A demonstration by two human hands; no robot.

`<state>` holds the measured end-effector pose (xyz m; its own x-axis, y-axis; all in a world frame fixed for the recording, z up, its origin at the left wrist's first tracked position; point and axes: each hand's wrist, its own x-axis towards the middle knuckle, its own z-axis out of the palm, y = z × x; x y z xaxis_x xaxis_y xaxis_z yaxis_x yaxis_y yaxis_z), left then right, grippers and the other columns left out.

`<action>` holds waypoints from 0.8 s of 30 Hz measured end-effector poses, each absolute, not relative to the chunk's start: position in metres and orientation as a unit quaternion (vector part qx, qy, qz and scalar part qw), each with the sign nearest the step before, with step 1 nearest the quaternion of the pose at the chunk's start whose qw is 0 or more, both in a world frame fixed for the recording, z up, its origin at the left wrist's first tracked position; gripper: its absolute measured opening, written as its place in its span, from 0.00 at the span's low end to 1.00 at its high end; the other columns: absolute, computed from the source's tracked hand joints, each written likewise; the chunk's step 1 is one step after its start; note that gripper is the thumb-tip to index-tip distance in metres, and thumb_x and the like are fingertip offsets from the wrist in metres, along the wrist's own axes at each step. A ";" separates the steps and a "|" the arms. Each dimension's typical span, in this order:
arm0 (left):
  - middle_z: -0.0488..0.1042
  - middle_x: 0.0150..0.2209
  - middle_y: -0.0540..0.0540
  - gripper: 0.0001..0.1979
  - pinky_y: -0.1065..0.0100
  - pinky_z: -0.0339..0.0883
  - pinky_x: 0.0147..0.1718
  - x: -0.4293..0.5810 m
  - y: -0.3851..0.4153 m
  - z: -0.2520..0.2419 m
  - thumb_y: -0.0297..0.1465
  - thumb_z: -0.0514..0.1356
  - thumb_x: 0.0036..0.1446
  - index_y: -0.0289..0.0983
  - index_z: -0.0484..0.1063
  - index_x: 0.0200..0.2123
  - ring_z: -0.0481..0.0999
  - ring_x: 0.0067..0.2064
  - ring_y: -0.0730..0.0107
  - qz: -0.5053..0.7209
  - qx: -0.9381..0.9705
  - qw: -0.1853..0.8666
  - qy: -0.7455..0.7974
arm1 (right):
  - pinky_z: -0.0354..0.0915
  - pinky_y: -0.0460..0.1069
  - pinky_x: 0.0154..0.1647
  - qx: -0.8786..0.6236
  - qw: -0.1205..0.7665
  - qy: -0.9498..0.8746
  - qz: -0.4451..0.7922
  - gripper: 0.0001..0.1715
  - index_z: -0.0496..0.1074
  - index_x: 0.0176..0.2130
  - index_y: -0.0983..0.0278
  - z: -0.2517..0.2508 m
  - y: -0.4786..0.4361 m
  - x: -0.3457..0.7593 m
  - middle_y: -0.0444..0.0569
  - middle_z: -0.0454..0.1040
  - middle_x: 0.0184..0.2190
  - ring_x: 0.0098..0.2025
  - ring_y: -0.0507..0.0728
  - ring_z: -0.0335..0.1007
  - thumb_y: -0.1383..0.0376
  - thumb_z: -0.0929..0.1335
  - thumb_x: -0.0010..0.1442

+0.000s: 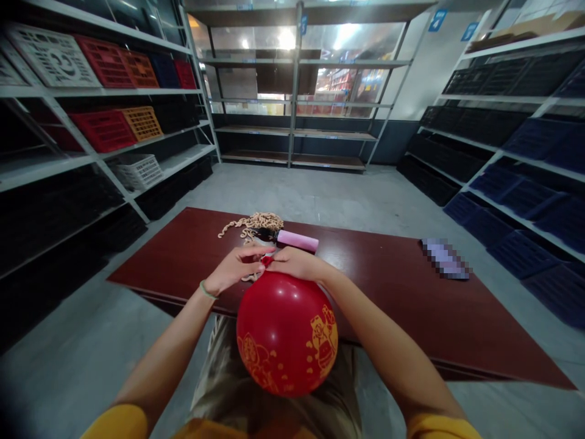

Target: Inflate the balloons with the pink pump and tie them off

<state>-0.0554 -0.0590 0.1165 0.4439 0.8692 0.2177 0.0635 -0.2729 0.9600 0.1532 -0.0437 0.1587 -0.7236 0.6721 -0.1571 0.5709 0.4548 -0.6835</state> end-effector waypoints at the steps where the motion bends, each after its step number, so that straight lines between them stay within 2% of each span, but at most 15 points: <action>1: 0.72 0.39 0.45 0.17 0.73 0.65 0.26 -0.055 -0.059 0.118 0.36 0.66 0.53 0.43 0.79 0.48 0.71 0.33 0.73 0.404 0.691 0.494 0.339 | 0.67 0.50 0.45 -0.365 0.066 -0.847 0.381 0.25 0.80 0.45 0.58 0.158 -0.044 0.153 0.46 0.80 0.39 0.38 0.55 0.74 0.50 0.60 0.68; 4: 0.73 0.36 0.44 0.11 0.73 0.66 0.26 -0.055 -0.058 0.120 0.37 0.66 0.54 0.38 0.80 0.38 0.73 0.35 0.70 0.413 0.696 0.474 0.348 | 0.67 0.49 0.42 -0.364 0.068 -0.827 0.423 0.25 0.80 0.44 0.60 0.157 -0.044 0.153 0.47 0.80 0.37 0.37 0.55 0.74 0.49 0.61 0.67; 6: 0.73 0.34 0.45 0.10 0.73 0.65 0.26 -0.054 -0.059 0.119 0.38 0.65 0.55 0.36 0.78 0.34 0.72 0.33 0.70 0.415 0.688 0.477 0.356 | 0.67 0.49 0.41 -0.360 0.072 -0.814 0.451 0.24 0.80 0.44 0.60 0.156 -0.044 0.152 0.46 0.80 0.36 0.36 0.55 0.74 0.49 0.62 0.66; 12: 0.73 0.28 0.50 0.12 0.73 0.63 0.26 -0.055 -0.062 0.114 0.39 0.66 0.55 0.36 0.74 0.35 0.70 0.27 0.75 0.444 0.590 0.573 0.356 | 0.68 0.49 0.41 -0.346 0.066 -0.809 0.471 0.23 0.80 0.43 0.60 0.157 -0.045 0.144 0.47 0.80 0.36 0.36 0.54 0.74 0.50 0.63 0.66; 17: 0.77 0.39 0.45 0.12 0.72 0.66 0.32 -0.069 -0.066 0.124 0.37 0.69 0.51 0.35 0.74 0.34 0.74 0.34 0.72 0.485 0.522 0.618 0.332 | 0.68 0.48 0.44 -0.298 0.070 -0.803 0.512 0.22 0.79 0.46 0.61 0.160 -0.043 0.129 0.48 0.80 0.42 0.41 0.54 0.75 0.52 0.63 0.66; 21: 0.76 0.30 0.47 0.12 0.73 0.62 0.23 -0.084 -0.075 0.129 0.37 0.67 0.53 0.35 0.73 0.33 0.70 0.25 0.76 0.494 0.495 0.626 0.344 | 0.67 0.48 0.46 -0.272 0.085 -0.777 0.561 0.22 0.78 0.49 0.60 0.157 -0.045 0.110 0.48 0.80 0.45 0.44 0.55 0.74 0.51 0.65 0.65; 24: 0.74 0.28 0.49 0.12 0.73 0.63 0.25 -0.094 -0.081 0.125 0.36 0.68 0.53 0.36 0.72 0.34 0.69 0.25 0.76 0.532 0.456 0.615 0.361 | 0.68 0.48 0.45 -0.270 0.092 -0.768 0.574 0.24 0.78 0.48 0.61 0.152 -0.044 0.098 0.47 0.80 0.42 0.43 0.55 0.75 0.48 0.65 0.64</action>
